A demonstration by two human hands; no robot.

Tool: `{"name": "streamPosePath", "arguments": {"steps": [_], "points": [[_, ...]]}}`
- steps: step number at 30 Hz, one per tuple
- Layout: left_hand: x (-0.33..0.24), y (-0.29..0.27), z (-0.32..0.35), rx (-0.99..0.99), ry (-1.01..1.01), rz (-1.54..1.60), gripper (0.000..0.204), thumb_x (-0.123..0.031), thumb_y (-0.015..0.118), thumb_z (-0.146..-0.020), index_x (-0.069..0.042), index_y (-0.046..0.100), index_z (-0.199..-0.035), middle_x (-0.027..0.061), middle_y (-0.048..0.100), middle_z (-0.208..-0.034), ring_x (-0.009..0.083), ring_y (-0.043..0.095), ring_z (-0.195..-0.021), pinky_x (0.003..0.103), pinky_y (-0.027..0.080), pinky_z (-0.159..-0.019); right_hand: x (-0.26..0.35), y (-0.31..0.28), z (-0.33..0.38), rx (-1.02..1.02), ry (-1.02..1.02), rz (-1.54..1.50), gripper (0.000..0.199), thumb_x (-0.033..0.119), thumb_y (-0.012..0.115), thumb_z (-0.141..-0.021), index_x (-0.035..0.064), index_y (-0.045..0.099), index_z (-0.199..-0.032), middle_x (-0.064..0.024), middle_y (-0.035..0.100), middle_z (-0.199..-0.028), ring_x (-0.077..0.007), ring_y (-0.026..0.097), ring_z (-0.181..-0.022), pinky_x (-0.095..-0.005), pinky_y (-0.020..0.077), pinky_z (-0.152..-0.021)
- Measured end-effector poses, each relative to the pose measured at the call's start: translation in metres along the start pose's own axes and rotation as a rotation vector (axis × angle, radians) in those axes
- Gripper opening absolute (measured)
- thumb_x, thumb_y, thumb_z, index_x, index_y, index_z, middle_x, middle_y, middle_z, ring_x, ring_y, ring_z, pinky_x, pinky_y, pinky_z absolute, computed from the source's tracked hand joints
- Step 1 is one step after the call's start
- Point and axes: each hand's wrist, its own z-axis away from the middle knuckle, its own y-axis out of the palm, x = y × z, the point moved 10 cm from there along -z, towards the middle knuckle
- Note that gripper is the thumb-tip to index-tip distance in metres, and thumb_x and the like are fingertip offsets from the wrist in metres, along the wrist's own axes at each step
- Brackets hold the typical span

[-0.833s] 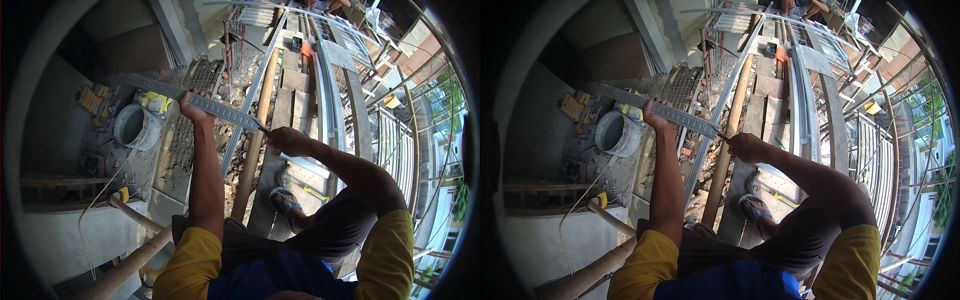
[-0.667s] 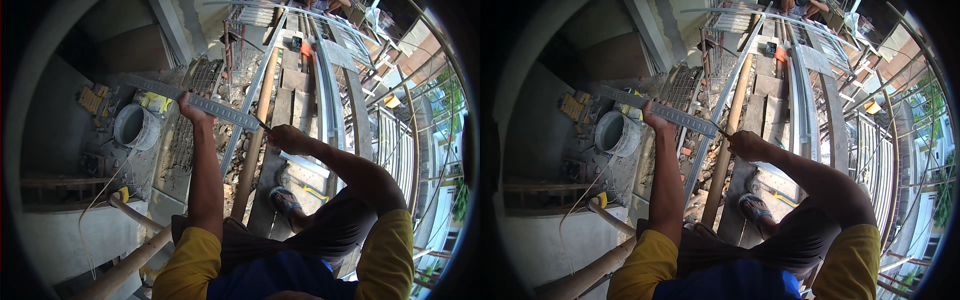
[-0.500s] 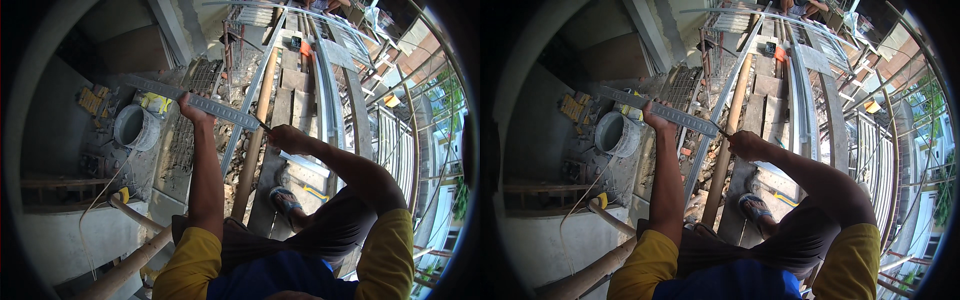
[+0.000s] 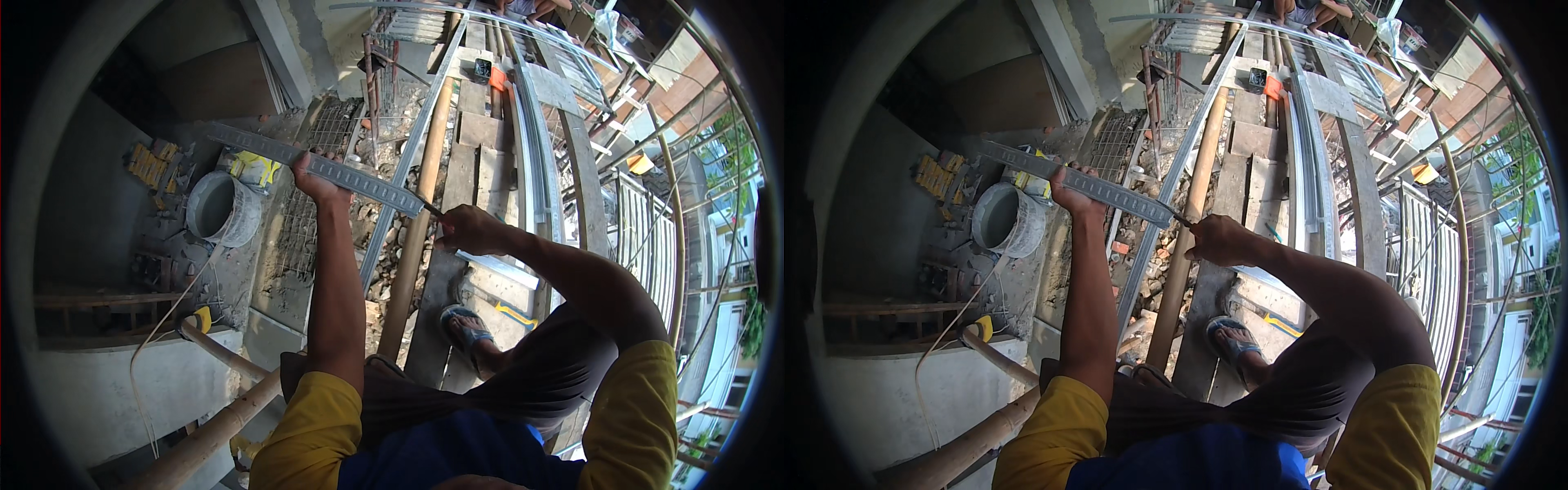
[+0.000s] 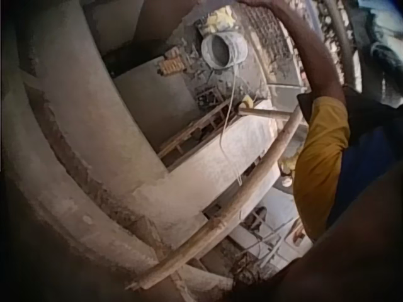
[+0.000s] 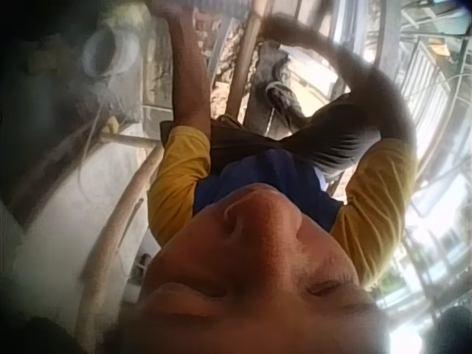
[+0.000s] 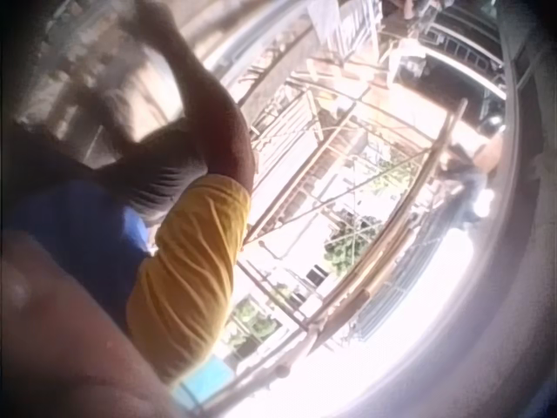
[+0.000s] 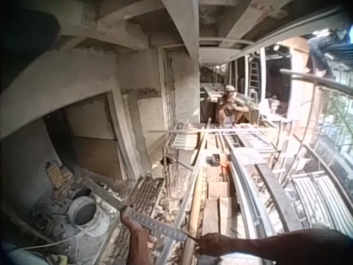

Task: The person cuts a long metal profile into smaller pieces using tin snips while standing on scaffolding at a construction site. After cutting, the person positions one of the cut pieces against the ceiling area.

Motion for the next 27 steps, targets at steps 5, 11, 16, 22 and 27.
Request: {"name": "streamPosePath", "arguments": {"steps": [5, 11, 16, 22, 27], "points": [[0.003, -0.003, 0.0, -0.014, -0.005, 0.005, 0.043, -0.023, 0.062, -0.077, -0.019, 0.046, -0.117, 0.0038, 0.047, -0.082, 0.0173, 0.047, -0.065, 0.033, 0.042, -0.061, -0.008, 0.01, -0.005, 0.0, 0.069, 0.065, 0.038, 0.036, 0.072, -0.081, 0.0, 0.064, -0.085, -0.0185, 0.066, -0.081, -0.0337, 0.066, -0.082, -0.0436, 0.05, -0.075], [0.01, 0.004, 0.0, 0.096, -0.049, 0.026, 0.042, -0.024, 0.061, -0.077, -0.019, 0.048, -0.117, 0.0044, 0.047, -0.083, 0.018, 0.048, -0.066, 0.033, 0.043, -0.061, -0.008, 0.011, -0.008, -0.038, -0.051, -0.131, 0.041, 0.039, 0.074, -0.078, 0.0003, 0.064, -0.081, -0.0172, 0.066, -0.078, -0.0313, 0.067, -0.078, -0.0425, 0.0495, -0.072], [0.009, 0.009, 0.003, 0.09, -0.027, -0.006, 0.041, -0.024, 0.061, -0.077, -0.019, 0.049, -0.116, 0.0043, 0.047, -0.084, 0.0182, 0.048, -0.066, 0.033, 0.043, -0.061, -0.006, 0.009, -0.005, 0.01, 0.0, -0.019, 0.043, 0.04, 0.076, -0.076, -0.0004, 0.064, -0.079, -0.0166, 0.066, -0.075, -0.0316, 0.067, -0.077, -0.0425, 0.0497, -0.071], [0.013, -0.01, -0.005, -0.025, -0.064, 0.019, 0.037, -0.026, 0.06, -0.078, -0.017, 0.048, -0.112, 0.0041, 0.047, -0.084, 0.0181, 0.048, -0.065, 0.033, 0.043, -0.061, 0.002, 0.001, -0.003, -0.002, 0.092, -0.009, 0.046, 0.042, 0.077, -0.076, -0.0015, 0.062, -0.076, -0.016, 0.066, -0.073, -0.03, 0.067, -0.072, -0.0406, 0.051, -0.069], [0.014, -0.004, -0.002, 0.001, -0.066, -0.042, 0.03, -0.028, 0.06, -0.079, -0.017, 0.05, -0.105, 0.003, 0.047, -0.081, 0.0178, 0.048, -0.065, 0.033, 0.043, -0.06, -0.005, 0.014, -0.005, 0.057, 0.103, -0.168, 0.043, 0.04, 0.075, -0.081, -0.0006, 0.062, -0.074, -0.0116, 0.067, -0.067, -0.0217, 0.068, -0.062, -0.036, 0.0526, -0.061]]}}
